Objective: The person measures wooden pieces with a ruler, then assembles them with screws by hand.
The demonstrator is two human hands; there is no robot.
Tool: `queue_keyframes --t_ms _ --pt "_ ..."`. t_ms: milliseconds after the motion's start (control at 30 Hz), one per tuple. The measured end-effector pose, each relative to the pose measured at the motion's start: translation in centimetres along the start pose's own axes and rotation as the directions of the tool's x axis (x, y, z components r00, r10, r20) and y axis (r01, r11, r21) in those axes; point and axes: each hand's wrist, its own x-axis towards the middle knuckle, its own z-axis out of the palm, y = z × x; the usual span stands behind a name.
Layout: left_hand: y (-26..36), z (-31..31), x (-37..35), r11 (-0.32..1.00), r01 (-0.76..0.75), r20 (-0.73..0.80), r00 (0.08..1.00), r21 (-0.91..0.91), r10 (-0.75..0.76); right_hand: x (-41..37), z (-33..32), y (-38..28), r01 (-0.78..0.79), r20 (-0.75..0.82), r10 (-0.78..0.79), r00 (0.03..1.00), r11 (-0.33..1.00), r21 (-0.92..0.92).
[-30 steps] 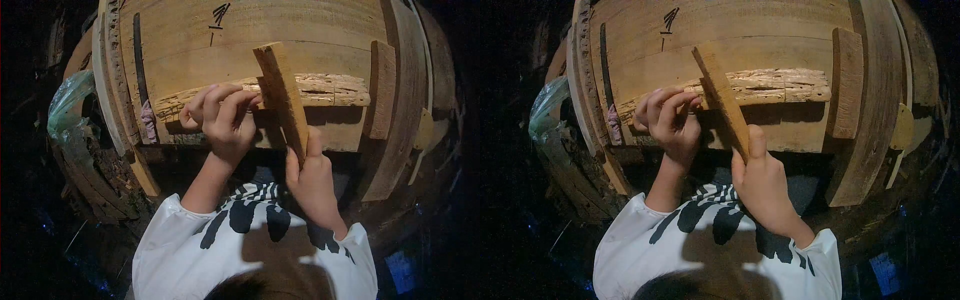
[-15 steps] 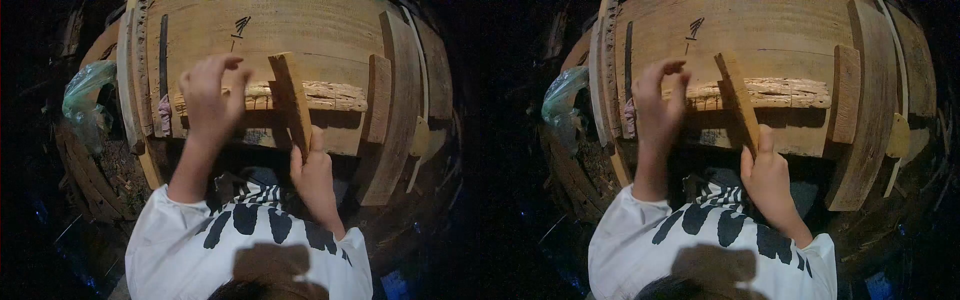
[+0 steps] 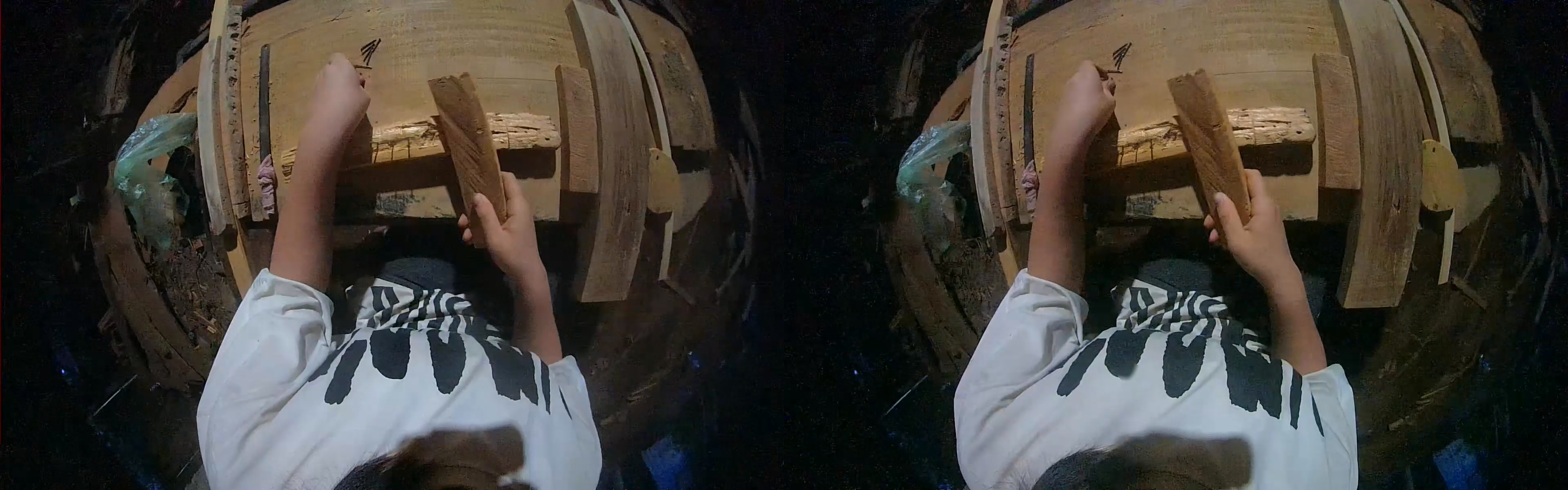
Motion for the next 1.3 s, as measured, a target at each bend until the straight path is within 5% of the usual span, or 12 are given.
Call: queue_keyframes --t_ms 200,333,433,500,600,733,800,1300 --pt "-0.9 0.7 0.4 0.937 -0.169 0.054 0.986 0.306 0.160 0.0 -0.2 0.5 0.043 -0.016 -0.042 0.999 0.995 0.087" --pt "-1.0 0.4 -0.5 0.945 -0.226 -0.031 0.970 0.238 0.240 -0.2 -0.4 0.1 0.019 0.001 -0.019 1.000 0.996 0.086" --pt "-0.7 -0.6 -2.2 0.974 -0.196 -0.123 0.970 0.116 0.209 0.1 -0.5 1.0 0.065 0.007 -0.066 0.998 0.992 0.111" --pt "-0.4 -1.8 -3.9 0.917 -0.248 -0.068 0.969 -0.313 0.239 0.0 -0.5 0.8 0.064 0.007 -0.066 0.998 0.991 0.119" --pt "2.0 -3.9 -7.9 0.818 -0.172 -0.022 0.981 -0.549 0.191 0.0 -0.6 0.8 0.059 0.017 -0.062 0.998 0.990 0.126" --pt "2.8 -3.0 -10.4 0.796 -0.262 -0.124 0.965 -0.545 0.232 0.1 -0.5 0.6 0.032 0.008 -0.033 0.999 0.994 0.104" --pt "3.3 -2.7 -10.9 0.845 -0.376 -0.167 0.926 -0.380 0.338 0.1 -0.4 1.1 0.055 -0.008 -0.054 0.998 0.988 0.147" --pt "4.7 0.5 -11.0 0.872 -0.421 -0.267 0.895 -0.247 0.357 0.1 -0.3 1.2 0.081 -0.104 -0.064 0.993 0.983 0.166"
